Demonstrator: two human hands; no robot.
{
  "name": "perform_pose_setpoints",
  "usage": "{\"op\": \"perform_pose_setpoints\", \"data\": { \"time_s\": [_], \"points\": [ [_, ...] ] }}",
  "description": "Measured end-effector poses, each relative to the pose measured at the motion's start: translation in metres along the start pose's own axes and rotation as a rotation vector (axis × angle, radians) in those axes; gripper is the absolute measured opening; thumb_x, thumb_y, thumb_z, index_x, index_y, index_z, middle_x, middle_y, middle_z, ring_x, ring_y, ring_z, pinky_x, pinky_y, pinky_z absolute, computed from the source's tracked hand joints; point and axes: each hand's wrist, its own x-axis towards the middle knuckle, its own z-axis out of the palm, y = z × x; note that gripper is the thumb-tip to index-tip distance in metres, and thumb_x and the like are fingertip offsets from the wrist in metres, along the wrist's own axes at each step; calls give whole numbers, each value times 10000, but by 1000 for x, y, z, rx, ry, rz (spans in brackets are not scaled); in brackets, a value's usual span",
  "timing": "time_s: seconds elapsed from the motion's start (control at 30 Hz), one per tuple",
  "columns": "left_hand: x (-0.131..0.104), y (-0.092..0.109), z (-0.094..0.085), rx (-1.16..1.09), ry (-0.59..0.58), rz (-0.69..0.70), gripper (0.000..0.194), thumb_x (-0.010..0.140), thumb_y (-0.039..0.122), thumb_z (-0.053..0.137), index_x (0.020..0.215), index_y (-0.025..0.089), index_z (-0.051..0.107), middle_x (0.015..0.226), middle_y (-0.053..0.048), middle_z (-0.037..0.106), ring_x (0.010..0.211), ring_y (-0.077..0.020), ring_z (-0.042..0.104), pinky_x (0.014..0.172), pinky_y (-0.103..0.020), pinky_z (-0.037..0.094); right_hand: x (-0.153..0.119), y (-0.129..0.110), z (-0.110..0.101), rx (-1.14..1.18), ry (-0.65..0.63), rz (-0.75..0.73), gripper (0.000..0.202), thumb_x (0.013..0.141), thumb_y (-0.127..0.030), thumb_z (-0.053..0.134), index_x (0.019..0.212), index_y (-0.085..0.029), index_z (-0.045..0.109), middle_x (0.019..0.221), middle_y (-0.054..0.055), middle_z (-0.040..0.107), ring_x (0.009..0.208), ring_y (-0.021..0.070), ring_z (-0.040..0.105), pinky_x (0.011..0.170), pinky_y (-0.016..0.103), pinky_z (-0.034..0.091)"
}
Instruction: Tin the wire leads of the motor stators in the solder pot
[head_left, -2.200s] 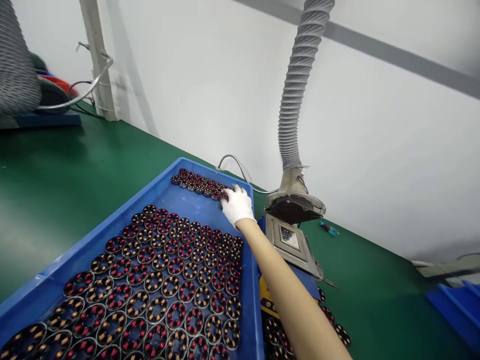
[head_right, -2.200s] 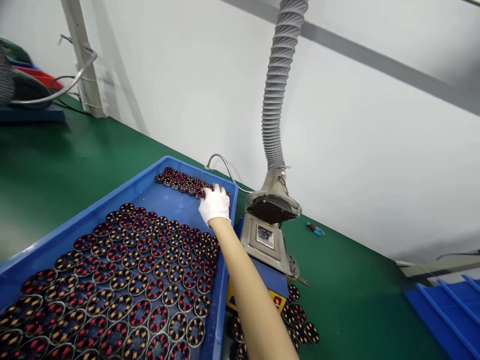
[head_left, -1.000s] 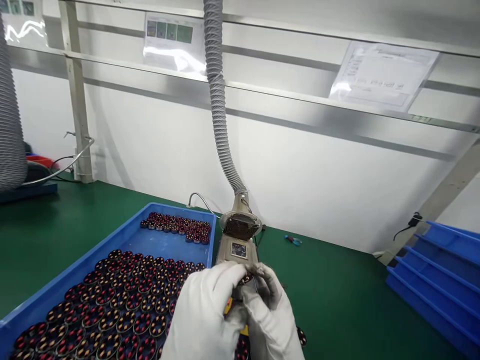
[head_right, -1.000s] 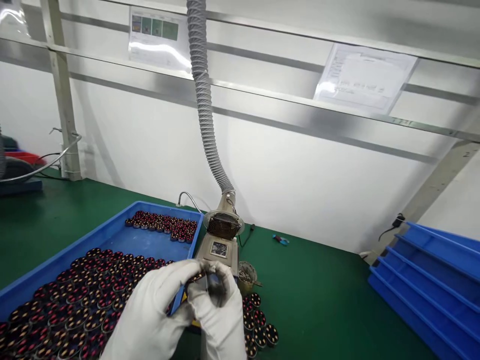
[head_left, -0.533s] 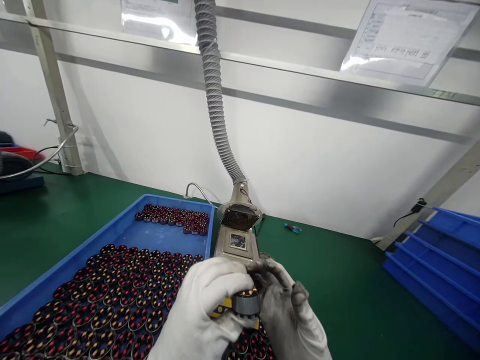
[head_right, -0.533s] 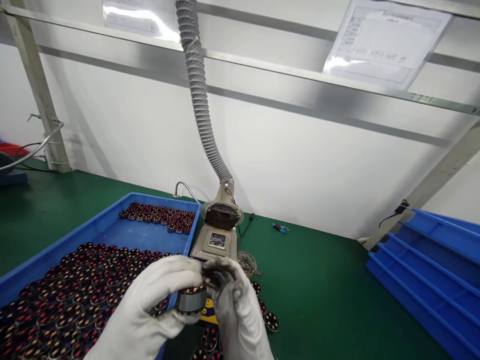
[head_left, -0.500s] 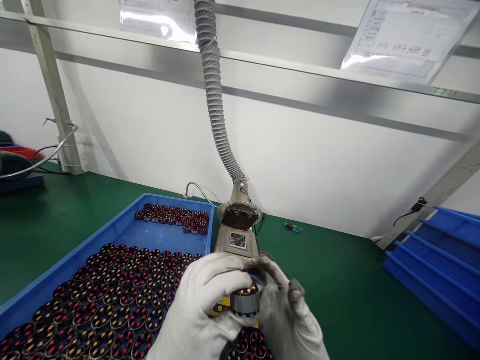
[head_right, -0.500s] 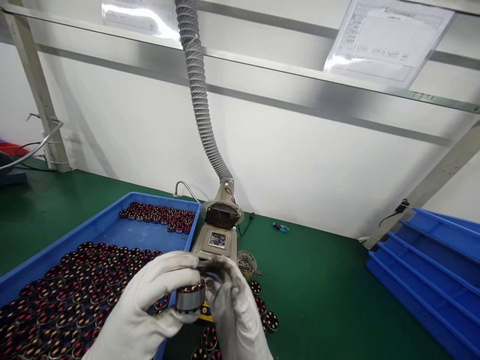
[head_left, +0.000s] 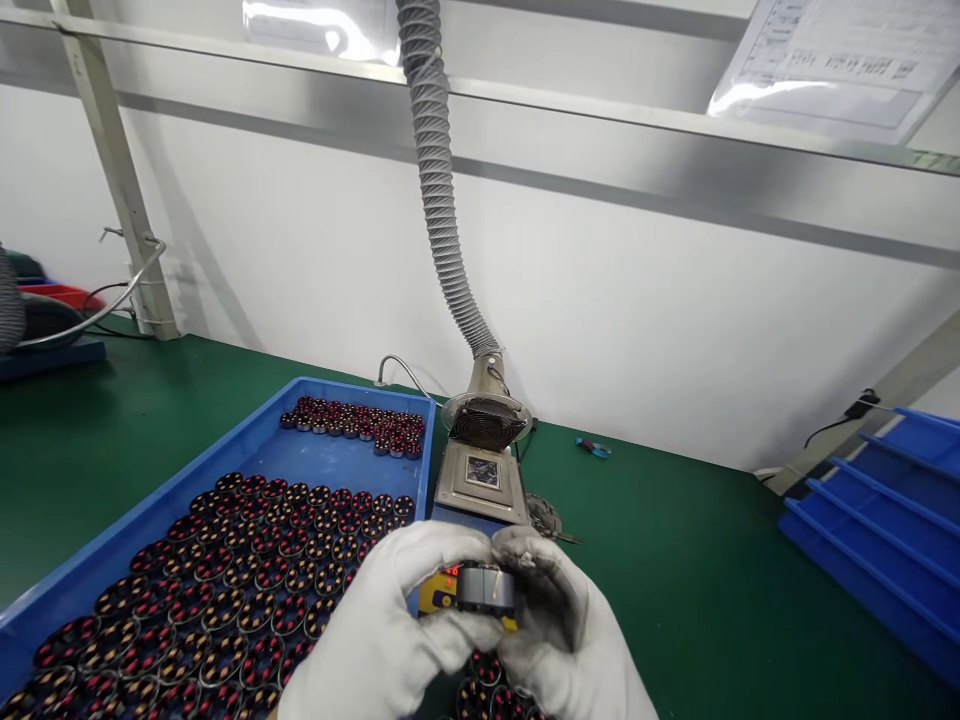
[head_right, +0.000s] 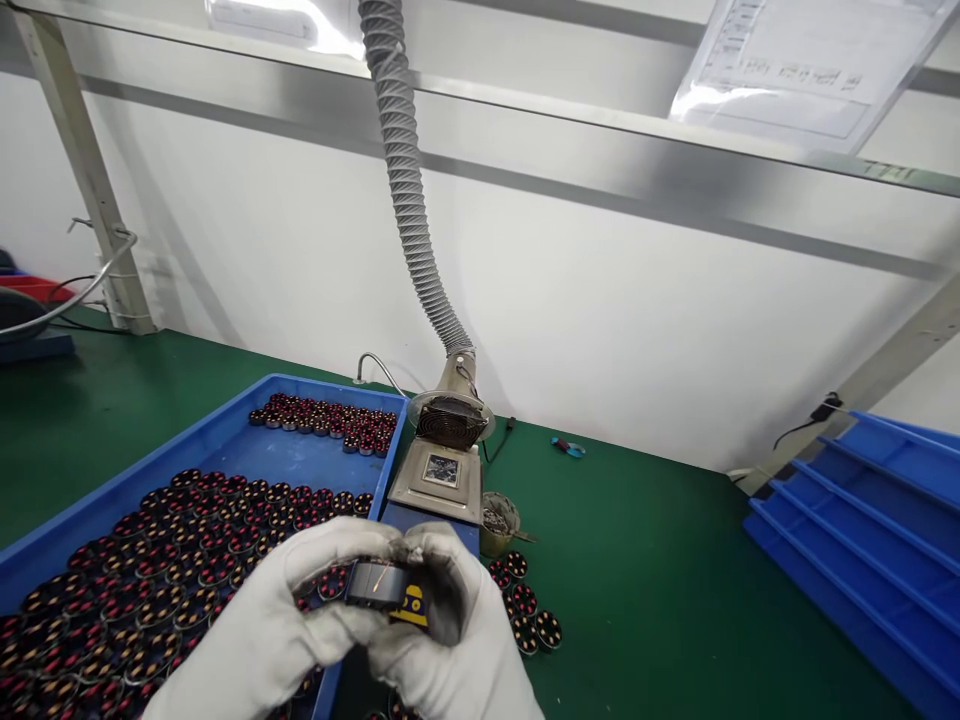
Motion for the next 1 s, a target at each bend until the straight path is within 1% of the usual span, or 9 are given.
{"op": "perform_pose_setpoints", "data": {
  "time_s": [0.07,0.2,0.3,0.43,0.57,0.67,0.77,0.9,1.0],
  "points": [
    [0,2,0,-12,-16,14,320,650,84,668,931,234,639,940,-19,706,840,-179,672,750,-263,560,0,-1,-6,-69,-15,-48,383,454,-491,826,692,-228,681,728,-1,589,649,140,538,581,237,454],
    [2,6,0,199,9,308,163,852,239,557,1011,207,571,974,-52,691,891,-168,638,769,-285,532,5,10,-18,-230,-33,-293,156,654,-397,741,695,-253,697,752,22,611,713,170,570,655,270,467],
    [5,10,-2,363,29,446,138,920,241,454,984,169,553,939,-66,697,851,-176,637,739,-320,504,7,16,-18,-114,-44,-247,141,729,-345,681,640,-236,671,696,21,595,693,167,558,642,273,464],
    [3,10,-5,292,-41,381,130,878,168,492,997,175,545,957,-51,680,880,-163,619,763,-302,491,7,10,-16,178,28,-80,205,695,-432,693,638,-239,656,674,5,593,691,163,562,685,286,475],
    [-3,5,-4,213,-80,282,298,772,99,575,1039,219,517,1012,-24,659,941,-153,595,819,-282,478,9,2,-20,-4,-14,-60,184,637,-371,758,763,-244,713,761,24,670,722,171,609,699,282,489],
    [-3,6,-3,235,-44,327,289,776,67,537,1029,206,528,986,-31,668,924,-155,602,804,-288,479,11,8,-19,-107,-70,-216,101,588,-273,794,644,-242,715,648,11,649,629,160,603,586,260,497],
    [-1,9,-3,380,27,410,172,846,102,472,986,160,553,934,-67,687,868,-181,624,743,-325,482,11,18,-14,-73,56,-380,102,623,-196,767,588,-253,690,643,-5,640,636,149,618,578,245,513],
    [0,11,-4,506,63,439,155,865,105,444,973,133,552,941,-86,693,846,-211,631,716,-373,465,7,17,-19,-114,477,-547,161,643,-126,740,641,-275,678,724,-29,675,696,135,646,643,234,540],
    [-1,8,-3,506,94,406,153,852,105,472,983,145,540,953,-76,692,851,-211,622,727,-381,463,6,14,-28,-160,625,-517,166,615,-135,764,664,-273,686,756,-20,707,711,155,665,682,271,558]
  ]
}}
